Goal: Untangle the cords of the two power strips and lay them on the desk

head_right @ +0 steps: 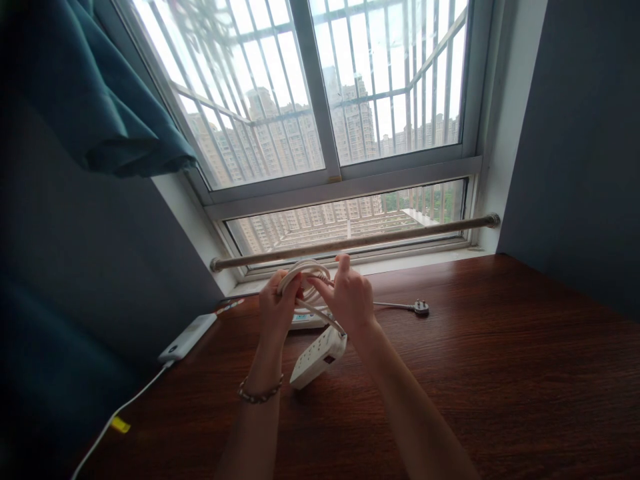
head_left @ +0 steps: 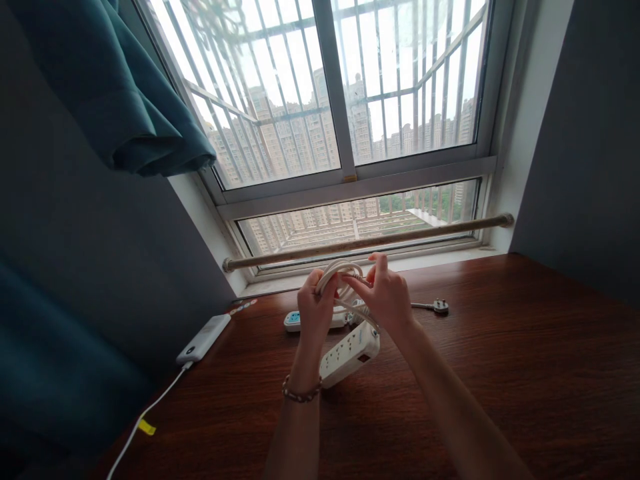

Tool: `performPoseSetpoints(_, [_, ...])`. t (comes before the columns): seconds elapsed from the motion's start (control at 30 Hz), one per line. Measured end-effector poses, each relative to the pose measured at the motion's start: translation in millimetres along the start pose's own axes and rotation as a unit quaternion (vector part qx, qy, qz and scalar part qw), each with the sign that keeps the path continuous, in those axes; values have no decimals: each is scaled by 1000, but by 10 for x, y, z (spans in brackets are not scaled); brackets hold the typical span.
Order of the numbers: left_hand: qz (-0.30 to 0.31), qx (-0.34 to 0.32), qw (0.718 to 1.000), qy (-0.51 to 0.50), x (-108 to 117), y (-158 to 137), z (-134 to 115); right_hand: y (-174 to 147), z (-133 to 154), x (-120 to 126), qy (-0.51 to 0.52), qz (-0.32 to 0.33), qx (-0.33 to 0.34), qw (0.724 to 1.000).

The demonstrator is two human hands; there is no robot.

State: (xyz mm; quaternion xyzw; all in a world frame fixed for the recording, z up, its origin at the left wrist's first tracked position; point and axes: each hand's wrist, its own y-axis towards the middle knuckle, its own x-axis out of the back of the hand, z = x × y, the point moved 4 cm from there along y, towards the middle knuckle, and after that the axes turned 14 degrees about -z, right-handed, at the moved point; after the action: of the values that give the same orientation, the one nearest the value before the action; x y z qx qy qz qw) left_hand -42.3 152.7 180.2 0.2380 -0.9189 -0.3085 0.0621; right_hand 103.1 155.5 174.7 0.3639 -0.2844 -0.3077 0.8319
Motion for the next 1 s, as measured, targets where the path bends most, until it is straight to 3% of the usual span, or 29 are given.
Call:
performPoseSetpoints(0.23, [90, -11, 996, 16, -106, -81, -16, -48, 12, -90, 51, -50, 27, 997])
performPoseSetpoints(0.4, [104, -65, 991, 58, -139, -107, -32, -5, -126, -133, 82, 4, -73, 994])
performPoseSetpoints(0.53, [124, -92, 986, 65, -105, -83, -39, 78, -199, -119, 211, 69, -91, 971])
performPoseSetpoints(0.6, [136, -93, 985, 51, -94, -70, -42, 105, -204, -91, 296, 114, -94, 944])
performPoseSetpoints(0.67, [146, -92, 985, 28, -87, -59, -48, 109, -191, -63, 394, 182, -117, 893])
performPoseSetpoints(0.77, [163, -90, 982, 0, -76, -47, -59, 86, -155, -31, 541, 283, -185, 770])
performPoseSetpoints(0.83, [186, -94, 978, -13, -76, -44, -69, 83, -149, -28, 604, 304, -236, 698])
performPoseSetpoints(0.9, [210, -106, 972, -22, -83, -46, -83, 88, -168, -59, 628, 281, -291, 665])
performPoseSetpoints(1.0, [222, -126, 967, -27, -94, -48, -107, 86, -196, -128, 633, 204, -362, 652])
